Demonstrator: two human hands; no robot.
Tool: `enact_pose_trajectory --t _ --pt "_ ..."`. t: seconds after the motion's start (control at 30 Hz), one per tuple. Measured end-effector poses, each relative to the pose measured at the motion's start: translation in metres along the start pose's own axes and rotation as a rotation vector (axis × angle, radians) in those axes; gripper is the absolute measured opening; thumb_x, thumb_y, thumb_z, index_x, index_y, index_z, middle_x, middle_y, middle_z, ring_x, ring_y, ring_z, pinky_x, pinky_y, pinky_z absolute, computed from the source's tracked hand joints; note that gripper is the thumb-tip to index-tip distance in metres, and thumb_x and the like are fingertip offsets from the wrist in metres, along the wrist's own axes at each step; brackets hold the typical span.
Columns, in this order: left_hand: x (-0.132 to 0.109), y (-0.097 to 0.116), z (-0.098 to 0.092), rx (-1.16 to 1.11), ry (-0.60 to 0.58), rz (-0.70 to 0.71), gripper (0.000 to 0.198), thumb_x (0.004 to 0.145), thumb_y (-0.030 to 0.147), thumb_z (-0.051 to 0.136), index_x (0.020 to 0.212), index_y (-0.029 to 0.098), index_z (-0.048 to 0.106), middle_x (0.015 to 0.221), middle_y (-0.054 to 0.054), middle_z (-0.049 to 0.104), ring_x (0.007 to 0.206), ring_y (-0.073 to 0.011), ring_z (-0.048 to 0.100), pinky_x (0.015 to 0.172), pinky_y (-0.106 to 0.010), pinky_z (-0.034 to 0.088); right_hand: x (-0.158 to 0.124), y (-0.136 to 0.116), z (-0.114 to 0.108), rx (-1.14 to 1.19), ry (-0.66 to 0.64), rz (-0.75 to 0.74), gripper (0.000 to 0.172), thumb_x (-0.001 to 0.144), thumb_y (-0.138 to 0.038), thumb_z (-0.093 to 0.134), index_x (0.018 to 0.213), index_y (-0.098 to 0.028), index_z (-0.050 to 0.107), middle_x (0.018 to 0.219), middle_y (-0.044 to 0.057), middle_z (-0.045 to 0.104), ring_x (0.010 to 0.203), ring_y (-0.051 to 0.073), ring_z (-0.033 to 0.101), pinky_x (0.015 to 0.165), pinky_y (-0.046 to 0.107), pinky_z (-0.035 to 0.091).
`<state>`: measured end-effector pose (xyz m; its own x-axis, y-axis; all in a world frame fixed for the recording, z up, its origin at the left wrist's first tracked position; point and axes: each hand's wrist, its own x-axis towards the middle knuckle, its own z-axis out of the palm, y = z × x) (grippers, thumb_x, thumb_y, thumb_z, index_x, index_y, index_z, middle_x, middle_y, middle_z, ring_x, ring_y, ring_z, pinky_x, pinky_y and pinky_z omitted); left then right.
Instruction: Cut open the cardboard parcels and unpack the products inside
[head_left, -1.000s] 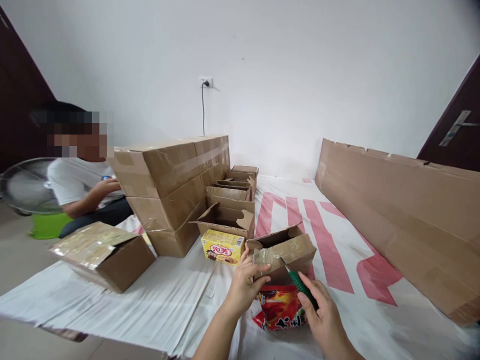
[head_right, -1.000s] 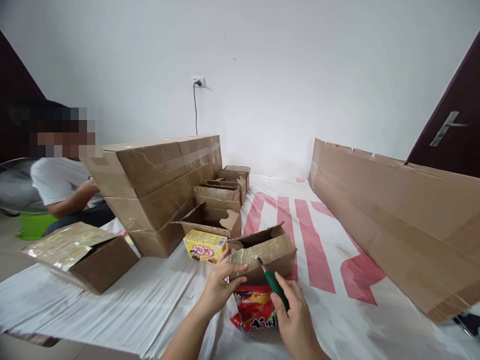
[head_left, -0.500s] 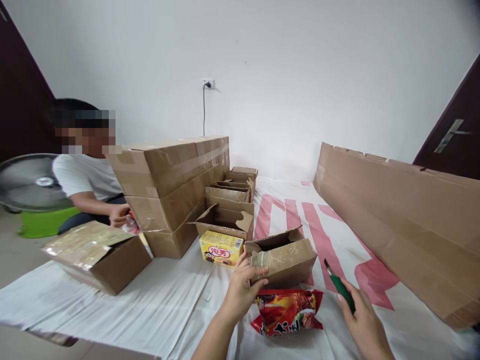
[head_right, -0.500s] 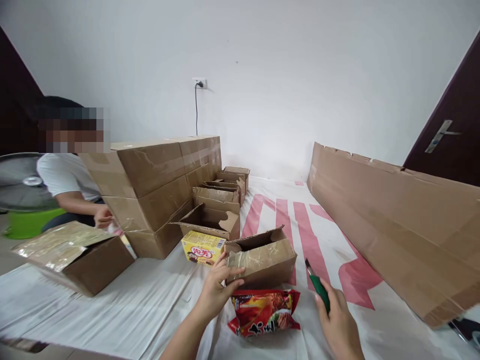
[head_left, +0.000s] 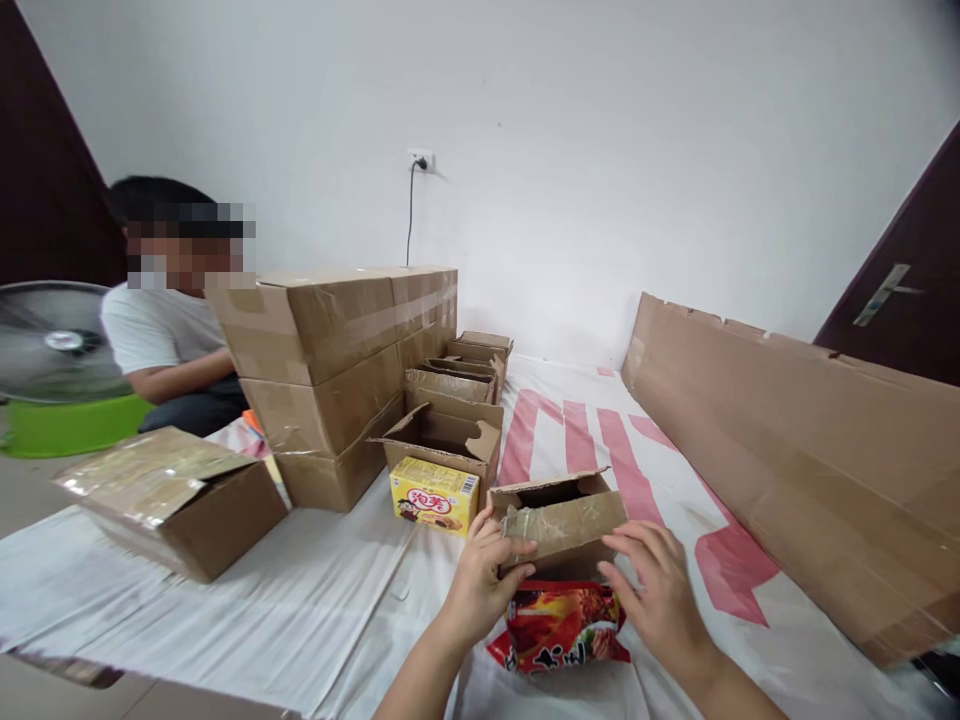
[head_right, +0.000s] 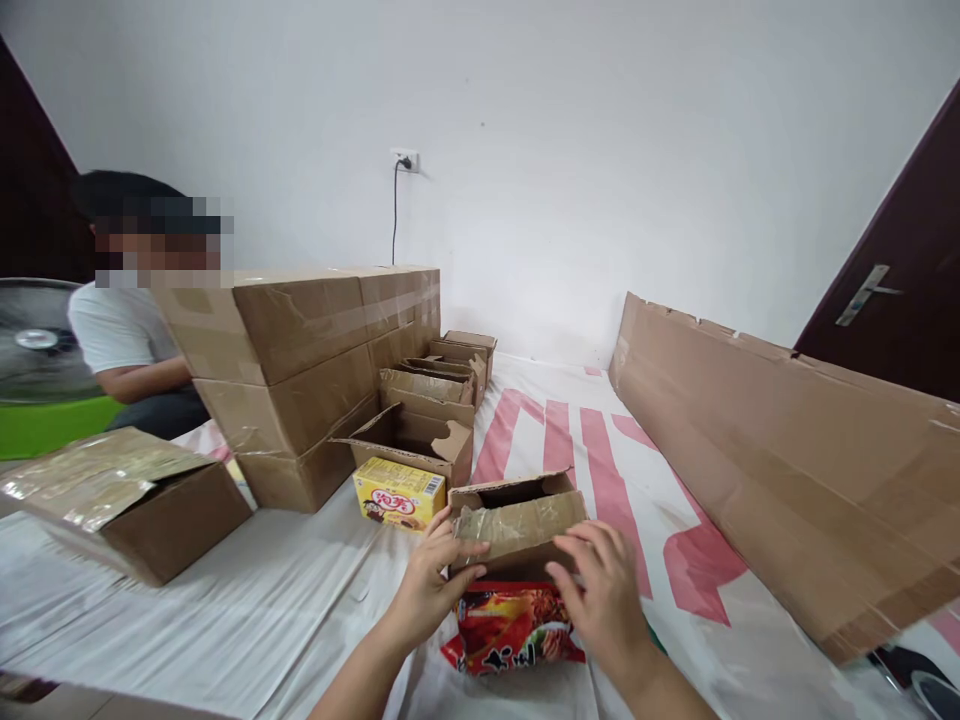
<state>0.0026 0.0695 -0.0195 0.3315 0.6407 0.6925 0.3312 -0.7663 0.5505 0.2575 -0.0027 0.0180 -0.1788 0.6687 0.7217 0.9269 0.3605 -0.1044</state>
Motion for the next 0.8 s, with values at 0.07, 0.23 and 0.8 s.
enact_pose_trajectory --t 0.07,0.23,0.8 --pt "0.000 0.001 -0.001 0.010 -0.009 -0.004 0.018 0.077 0.015 0.072 0.092 0.025 0.071 0.077 -0.001 0.070 0.080 -0.0208 0.065 0.106 -0.066 0.032 0.023 -0.026 0.009 0.041 -0.025 -0.086 0.018 0.088 -0.031 0.061 0.104 -0.025 0.063 0.105 0.006 0.064 0.107 0.026 0.053 0.094 0.044 0.042" --pt "0.001 0.004 -0.003 0.024 -0.038 0.018 0.019 0.076 0.013 0.072 0.092 0.024 0.071 0.074 0.000 0.069 0.077 -0.0195 0.064 0.105 -0.064 0.034 0.055 -0.047 0.039 0.044 0.004 -0.150 0.017 0.091 -0.017 0.046 0.085 -0.022 0.061 0.095 0.004 0.065 0.100 0.023 0.053 0.092 0.041 0.038" --pt "-0.002 -0.006 -0.005 -0.005 -0.015 0.024 0.016 0.080 0.020 0.070 0.094 0.027 0.071 0.077 0.001 0.070 0.076 -0.0191 0.066 0.106 -0.061 0.037 -0.053 0.100 -0.064 -0.088 -0.167 0.124 0.021 0.093 -0.034 0.047 0.087 -0.025 0.065 0.085 0.003 0.069 0.080 0.020 0.064 0.075 0.031 0.048"
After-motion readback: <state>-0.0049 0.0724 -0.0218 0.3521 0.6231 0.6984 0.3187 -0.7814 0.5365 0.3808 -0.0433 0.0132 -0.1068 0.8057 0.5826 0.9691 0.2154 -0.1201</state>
